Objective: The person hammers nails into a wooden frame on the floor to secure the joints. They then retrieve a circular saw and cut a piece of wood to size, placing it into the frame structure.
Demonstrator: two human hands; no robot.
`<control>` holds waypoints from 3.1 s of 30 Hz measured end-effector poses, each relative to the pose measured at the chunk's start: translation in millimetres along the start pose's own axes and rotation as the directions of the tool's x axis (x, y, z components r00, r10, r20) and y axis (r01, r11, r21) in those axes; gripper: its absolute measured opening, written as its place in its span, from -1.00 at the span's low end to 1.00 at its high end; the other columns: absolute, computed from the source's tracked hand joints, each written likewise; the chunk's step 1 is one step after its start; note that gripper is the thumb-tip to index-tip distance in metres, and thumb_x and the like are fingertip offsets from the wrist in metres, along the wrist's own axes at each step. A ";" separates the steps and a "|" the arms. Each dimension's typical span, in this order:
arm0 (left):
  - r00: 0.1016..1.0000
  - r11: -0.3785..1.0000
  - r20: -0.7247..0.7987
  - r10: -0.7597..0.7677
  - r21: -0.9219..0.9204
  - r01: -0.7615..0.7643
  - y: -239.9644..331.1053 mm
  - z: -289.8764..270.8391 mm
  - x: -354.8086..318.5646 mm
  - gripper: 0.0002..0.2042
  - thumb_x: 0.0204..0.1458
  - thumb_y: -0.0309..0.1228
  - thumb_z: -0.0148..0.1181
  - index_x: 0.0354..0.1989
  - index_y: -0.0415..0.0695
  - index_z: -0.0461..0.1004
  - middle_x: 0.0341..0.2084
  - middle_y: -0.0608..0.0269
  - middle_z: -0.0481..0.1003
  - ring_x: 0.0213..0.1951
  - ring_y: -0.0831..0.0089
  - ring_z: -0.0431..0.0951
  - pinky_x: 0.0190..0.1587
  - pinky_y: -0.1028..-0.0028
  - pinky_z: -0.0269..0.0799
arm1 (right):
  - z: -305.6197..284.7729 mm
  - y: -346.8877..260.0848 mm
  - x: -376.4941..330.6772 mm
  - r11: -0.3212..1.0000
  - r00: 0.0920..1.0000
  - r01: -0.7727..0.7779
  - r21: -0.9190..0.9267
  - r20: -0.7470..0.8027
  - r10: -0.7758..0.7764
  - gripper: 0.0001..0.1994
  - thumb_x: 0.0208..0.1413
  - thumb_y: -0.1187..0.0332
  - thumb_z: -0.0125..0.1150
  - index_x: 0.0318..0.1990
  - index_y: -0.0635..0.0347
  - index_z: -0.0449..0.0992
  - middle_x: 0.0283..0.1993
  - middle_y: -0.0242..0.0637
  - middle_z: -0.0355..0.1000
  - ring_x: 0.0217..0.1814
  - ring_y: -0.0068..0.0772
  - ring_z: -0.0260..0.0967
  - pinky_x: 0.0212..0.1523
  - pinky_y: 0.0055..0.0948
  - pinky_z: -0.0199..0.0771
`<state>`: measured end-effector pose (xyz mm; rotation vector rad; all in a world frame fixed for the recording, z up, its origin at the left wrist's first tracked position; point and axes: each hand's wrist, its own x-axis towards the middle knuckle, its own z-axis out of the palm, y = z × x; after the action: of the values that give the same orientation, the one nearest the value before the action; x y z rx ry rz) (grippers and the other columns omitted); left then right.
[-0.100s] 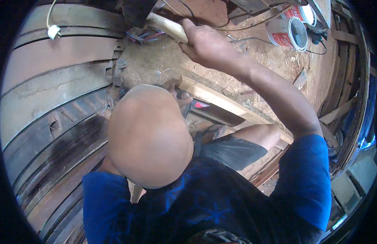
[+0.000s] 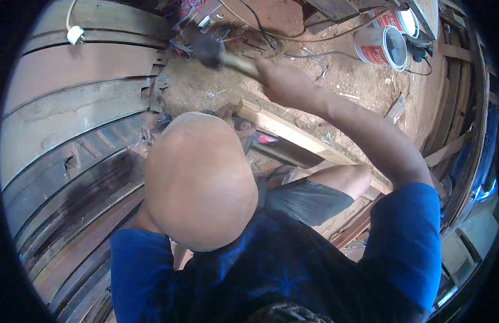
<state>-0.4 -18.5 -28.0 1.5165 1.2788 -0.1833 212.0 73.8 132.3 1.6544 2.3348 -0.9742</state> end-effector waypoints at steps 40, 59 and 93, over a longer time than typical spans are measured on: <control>0.998 0.992 0.007 -0.064 0.105 0.063 -18.3 5.8 6.6 0.12 -0.16 0.19 0.34 0.31 -0.52 -0.05 0.08 -0.45 0.34 0.16 -0.20 0.38 0.18 0.15 0.30 | 155.9 120.0 -129.6 -0.251 0.650 -0.545 0.800 0.593 0.475 -0.68 0.29 0.16 0.00 -0.05 0.26 0.40 -0.44 -0.31 0.39 -0.55 -0.49 0.35 -0.53 -0.47 0.44; 0.995 0.998 0.088 -0.037 0.055 0.032 -12.7 4.4 12.7 -0.01 -0.15 0.11 0.39 0.18 -0.49 0.06 0.02 -0.41 0.38 0.12 -0.12 0.43 0.16 0.20 0.32 | 74.5 173.4 -42.4 0.570 0.836 -0.543 0.617 0.462 0.296 -0.48 -0.02 0.20 0.31 0.01 0.40 0.35 -0.29 -0.21 0.45 -0.41 -0.35 0.46 -0.43 -0.34 0.53; 0.991 0.983 -0.073 0.111 -0.139 -0.121 -22.0 1.0 4.7 -0.05 -0.21 0.02 0.44 0.27 -0.32 0.12 0.09 -0.24 0.37 0.15 -0.04 0.39 0.22 0.23 0.27 | 64.0 43.8 -52.0 0.906 0.907 -0.385 0.174 -0.111 0.406 -0.68 0.18 0.33 0.01 0.03 0.30 0.23 -0.34 0.24 0.48 -0.35 0.26 0.49 -0.33 0.13 0.49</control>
<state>-15.0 -20.2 -45.1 1.4784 1.2235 0.0331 254.5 4.7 86.1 2.2133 1.9157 -0.9849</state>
